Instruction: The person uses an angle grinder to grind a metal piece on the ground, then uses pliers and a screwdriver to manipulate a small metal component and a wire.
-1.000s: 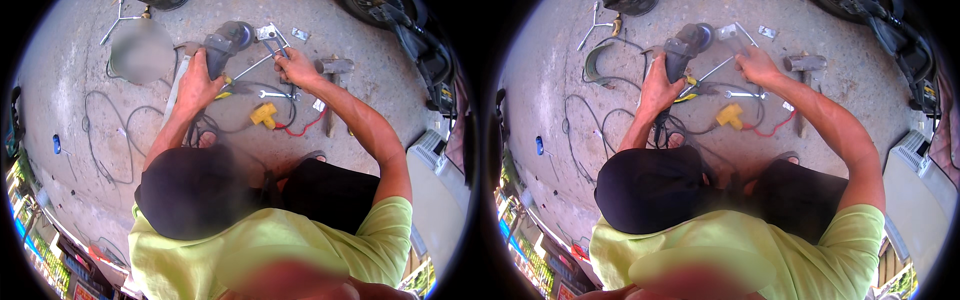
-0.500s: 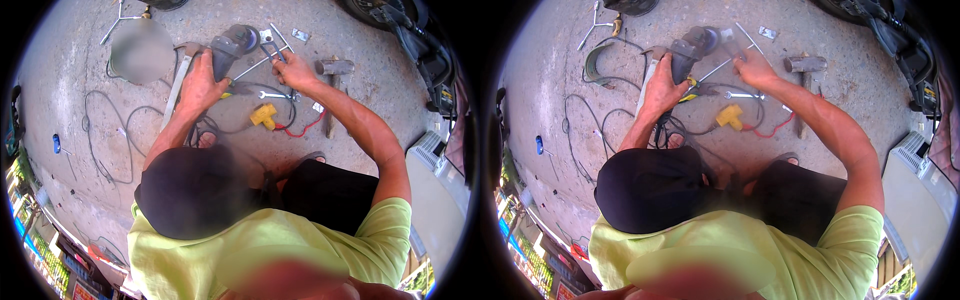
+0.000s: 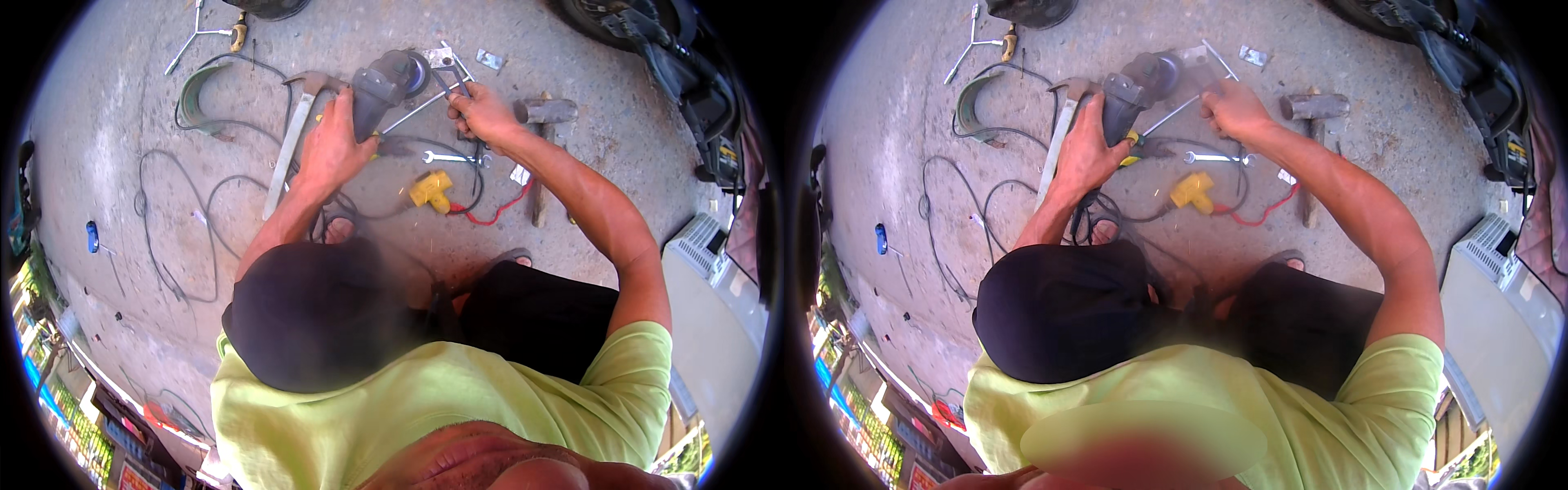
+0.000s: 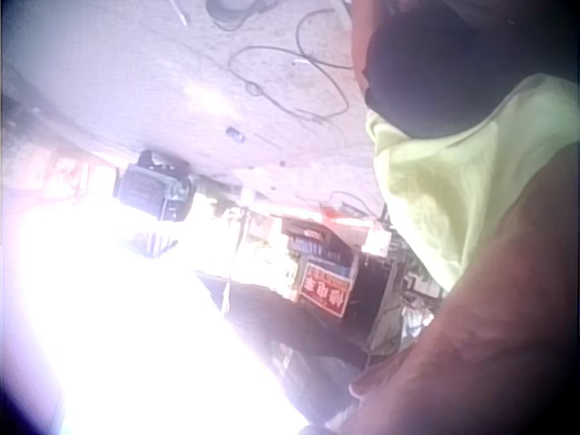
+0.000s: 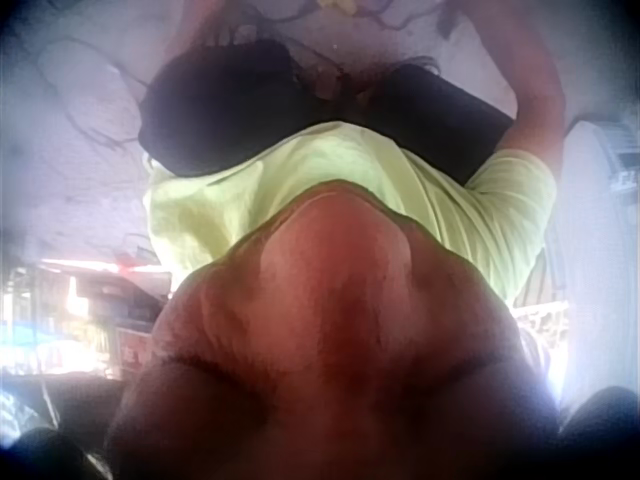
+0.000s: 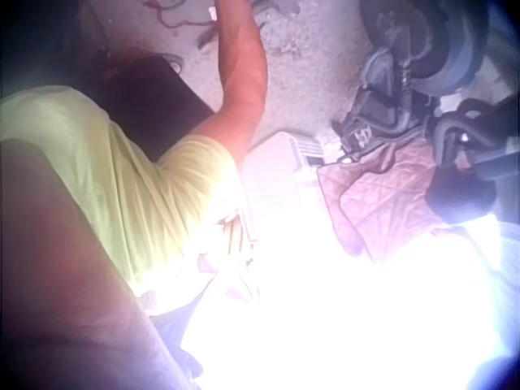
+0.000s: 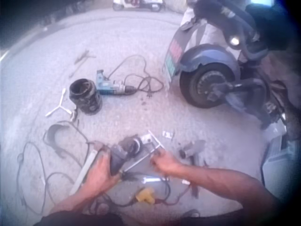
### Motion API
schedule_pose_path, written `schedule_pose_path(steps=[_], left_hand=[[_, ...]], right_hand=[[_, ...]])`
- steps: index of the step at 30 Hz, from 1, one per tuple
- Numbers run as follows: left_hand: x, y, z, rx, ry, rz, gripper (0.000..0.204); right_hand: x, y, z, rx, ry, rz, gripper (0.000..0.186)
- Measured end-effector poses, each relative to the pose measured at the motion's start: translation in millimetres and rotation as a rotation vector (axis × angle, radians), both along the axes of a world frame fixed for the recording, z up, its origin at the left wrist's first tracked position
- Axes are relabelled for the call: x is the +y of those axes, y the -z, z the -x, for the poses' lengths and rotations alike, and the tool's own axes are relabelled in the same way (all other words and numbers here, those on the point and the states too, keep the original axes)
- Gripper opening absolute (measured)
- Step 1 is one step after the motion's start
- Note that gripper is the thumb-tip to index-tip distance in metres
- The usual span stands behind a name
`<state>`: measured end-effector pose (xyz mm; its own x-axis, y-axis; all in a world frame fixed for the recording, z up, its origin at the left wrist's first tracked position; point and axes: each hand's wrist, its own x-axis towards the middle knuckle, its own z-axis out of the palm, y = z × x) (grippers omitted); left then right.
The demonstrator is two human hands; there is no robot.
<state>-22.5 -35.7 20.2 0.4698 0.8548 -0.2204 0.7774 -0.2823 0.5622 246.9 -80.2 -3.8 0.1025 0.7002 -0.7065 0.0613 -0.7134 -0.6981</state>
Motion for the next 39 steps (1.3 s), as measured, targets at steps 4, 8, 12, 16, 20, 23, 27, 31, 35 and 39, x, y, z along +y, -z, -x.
schedule_pose_path(steps=[4, 8, 12, 16, 20, 23, 27, 31, 35, 39], left_hand=[[2.5, 2.5, 2.9, -0.016, -0.053, -0.011, 0.086], [5.7, 5.3, 6.5, -0.019, -0.044, -0.074, 0.085], [6.7, -0.7, 3.7, -0.024, -0.027, -0.050, 0.084], [5.1, 0.9, 2.5, -0.020, -0.023, -0.055, 0.084], [5.4, 0.6, 1.4, -0.009, -0.012, -0.050, 0.084], [4.3, 1.7, 1.4, -0.012, -0.004, -0.065, 0.083], [3.6, 2.2, 2.8, -0.011, -0.004, -0.060, 0.083], [1.4, -0.5, 0.4, 0.008, 0.009, -0.026, 0.084], [1.7, 2.2, -0.1, 0.005, -0.004, -0.036, 0.085], [7.8, 3.1, 4.6, -0.007, -0.040, -0.054, 0.087]], right_hand=[[-1.8, 0.0, -3.8, -0.043, -0.006, -0.042, 0.017], [-2.7, -0.1, -3.4, -0.050, -0.030, -0.058, 0.016], [-2.4, -0.2, -2.1, -0.056, -0.060, -0.076, 0.017], [-2.3, 1.2, 1.1, -0.088, -0.061, -0.088, 0.016], [-3.7, 4.4, -0.5, -0.100, -0.071, -0.093, 0.016], [-4.4, 3.1, -0.5, -0.114, -0.089, -0.094, 0.016], [-5.2, 1.1, 1.8, -0.104, -0.095, -0.099, 0.015], [-4.7, 4.5, 1.3, -0.068, -0.087, -0.070, 0.015], [-3.8, 2.7, 0.8, -0.063, -0.080, -0.062, 0.015], [-5.4, 3.8, -0.8, -0.077, -0.084, -0.067, 0.016]])
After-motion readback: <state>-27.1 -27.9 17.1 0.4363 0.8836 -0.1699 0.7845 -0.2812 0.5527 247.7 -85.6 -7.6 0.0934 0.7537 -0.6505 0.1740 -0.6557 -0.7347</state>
